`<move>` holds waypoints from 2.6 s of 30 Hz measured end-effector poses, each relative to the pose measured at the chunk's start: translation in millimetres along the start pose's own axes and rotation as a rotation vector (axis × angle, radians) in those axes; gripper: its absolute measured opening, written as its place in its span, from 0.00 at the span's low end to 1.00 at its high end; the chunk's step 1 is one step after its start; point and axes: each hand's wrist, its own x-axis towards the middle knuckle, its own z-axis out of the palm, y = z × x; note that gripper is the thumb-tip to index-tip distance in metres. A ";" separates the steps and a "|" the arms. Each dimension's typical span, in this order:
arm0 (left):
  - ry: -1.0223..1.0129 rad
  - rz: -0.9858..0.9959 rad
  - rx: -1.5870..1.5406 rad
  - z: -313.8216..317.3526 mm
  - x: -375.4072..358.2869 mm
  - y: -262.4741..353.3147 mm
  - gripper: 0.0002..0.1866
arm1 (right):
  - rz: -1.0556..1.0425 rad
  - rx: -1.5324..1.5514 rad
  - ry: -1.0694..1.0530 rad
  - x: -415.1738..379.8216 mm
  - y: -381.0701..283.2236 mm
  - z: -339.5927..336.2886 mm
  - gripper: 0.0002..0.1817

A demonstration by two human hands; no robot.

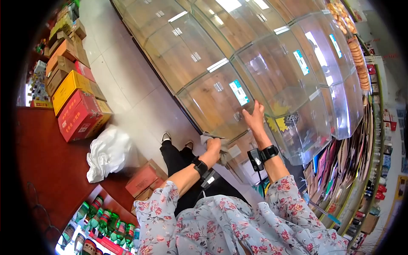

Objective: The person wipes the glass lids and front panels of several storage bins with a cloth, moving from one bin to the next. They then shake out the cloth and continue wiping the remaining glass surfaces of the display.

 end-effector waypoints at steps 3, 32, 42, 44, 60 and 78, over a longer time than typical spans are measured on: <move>-0.155 -0.115 -0.152 21.0 -34.1 34.6 0.15 | 0.014 -0.024 -0.005 -1.2 -2.1 -0.8 0.44; 0.149 1.664 1.636 -9.2 -6.8 330.1 0.21 | -0.296 0.105 -0.031 26.3 -109.2 22.4 0.37; 0.577 1.506 1.545 -25.3 63.5 500.9 0.18 | -0.195 0.030 0.035 84.5 -169.2 60.9 0.38; 0.508 1.661 1.512 -15.8 63.9 477.4 0.16 | -0.171 0.051 0.063 84.2 -172.5 62.6 0.37; 0.182 1.808 1.594 -33.8 54.6 501.8 0.15 | -0.045 0.043 0.115 91.2 -188.5 58.7 0.37; 0.366 1.576 1.520 -86.1 41.0 459.0 0.19 | -0.093 -0.035 0.189 101.5 -183.8 59.1 0.32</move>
